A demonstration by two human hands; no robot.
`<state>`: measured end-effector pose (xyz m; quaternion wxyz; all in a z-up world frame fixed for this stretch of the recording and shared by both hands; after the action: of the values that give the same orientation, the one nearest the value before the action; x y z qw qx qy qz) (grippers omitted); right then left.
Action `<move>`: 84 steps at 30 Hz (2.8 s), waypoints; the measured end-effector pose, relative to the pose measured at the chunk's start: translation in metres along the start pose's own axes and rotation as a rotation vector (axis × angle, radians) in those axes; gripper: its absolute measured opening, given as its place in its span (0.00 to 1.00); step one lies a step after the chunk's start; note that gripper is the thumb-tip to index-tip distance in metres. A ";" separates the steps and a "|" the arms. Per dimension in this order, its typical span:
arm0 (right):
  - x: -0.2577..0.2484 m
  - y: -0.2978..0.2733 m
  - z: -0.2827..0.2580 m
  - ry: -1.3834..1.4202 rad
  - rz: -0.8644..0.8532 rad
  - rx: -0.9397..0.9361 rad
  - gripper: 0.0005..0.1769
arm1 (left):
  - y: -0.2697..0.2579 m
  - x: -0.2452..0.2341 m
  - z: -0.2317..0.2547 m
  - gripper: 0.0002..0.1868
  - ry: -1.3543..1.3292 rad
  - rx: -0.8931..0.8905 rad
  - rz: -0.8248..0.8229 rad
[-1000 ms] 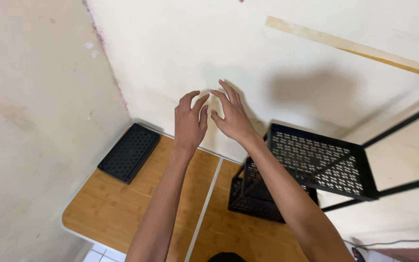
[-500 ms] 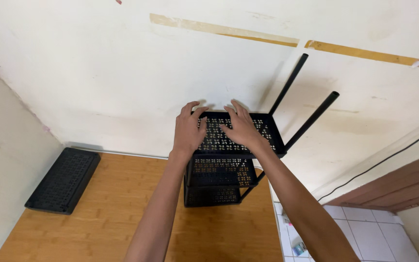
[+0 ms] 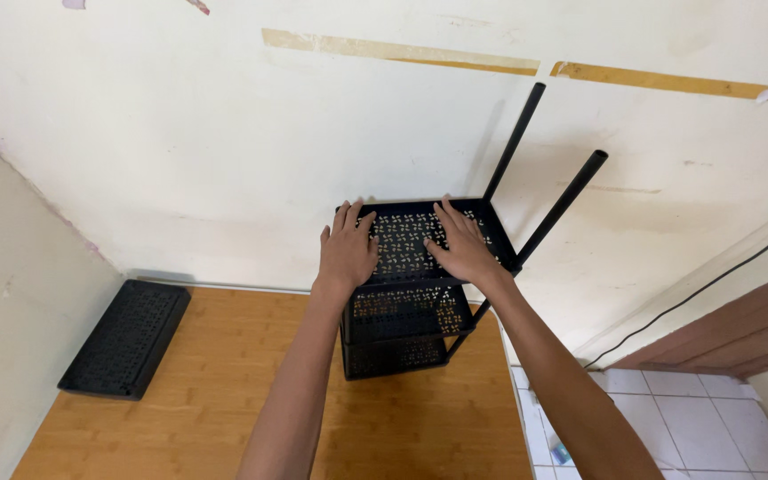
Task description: The person assembles a black perforated metal shelving unit by inserting vertical poles into the trays and stacking them on a wooden table. The person repeatedly adjusts the alignment of the trays and poles to ensure stability.
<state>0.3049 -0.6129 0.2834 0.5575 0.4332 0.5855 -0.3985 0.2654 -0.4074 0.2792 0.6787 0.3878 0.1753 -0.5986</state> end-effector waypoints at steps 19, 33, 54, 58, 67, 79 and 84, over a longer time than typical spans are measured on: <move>-0.092 -0.058 -0.048 0.423 0.736 -0.528 0.13 | -0.011 -0.042 -0.023 0.34 -0.044 -0.035 0.089; -0.083 -0.034 0.119 1.085 0.944 -0.034 0.18 | -0.011 -0.042 -0.013 0.45 -0.108 -0.277 0.095; -0.049 0.023 0.047 1.109 0.367 -0.076 0.35 | -0.033 -0.084 -0.042 0.19 -0.363 -0.189 0.306; -0.047 0.032 0.029 1.162 0.376 -0.040 0.36 | -0.035 -0.100 -0.059 0.18 -0.400 -0.155 0.390; -0.022 0.036 -0.007 1.356 0.531 0.003 0.37 | -0.055 -0.129 -0.089 0.20 -0.372 -0.155 0.577; 0.014 0.025 -0.043 1.248 0.599 0.115 0.36 | -0.068 -0.106 -0.112 0.45 -0.475 -0.369 0.535; 0.000 0.014 -0.032 1.236 0.600 -0.016 0.34 | -0.055 -0.097 -0.098 0.45 -0.451 -0.310 0.499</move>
<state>0.3085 -0.5786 0.2856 0.2106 0.7202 0.6538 0.0979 0.2141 -0.2684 0.2678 0.8760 0.1698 0.0099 -0.4514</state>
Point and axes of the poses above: each hand's wrist, its own y-axis towards the middle knuckle, its own x-axis out of the palm, z = x × y, the point moved 8 cm from there along y, towards the middle knuckle, and after that the axes turned 14 degrees about -y, right-handed, at the moved point
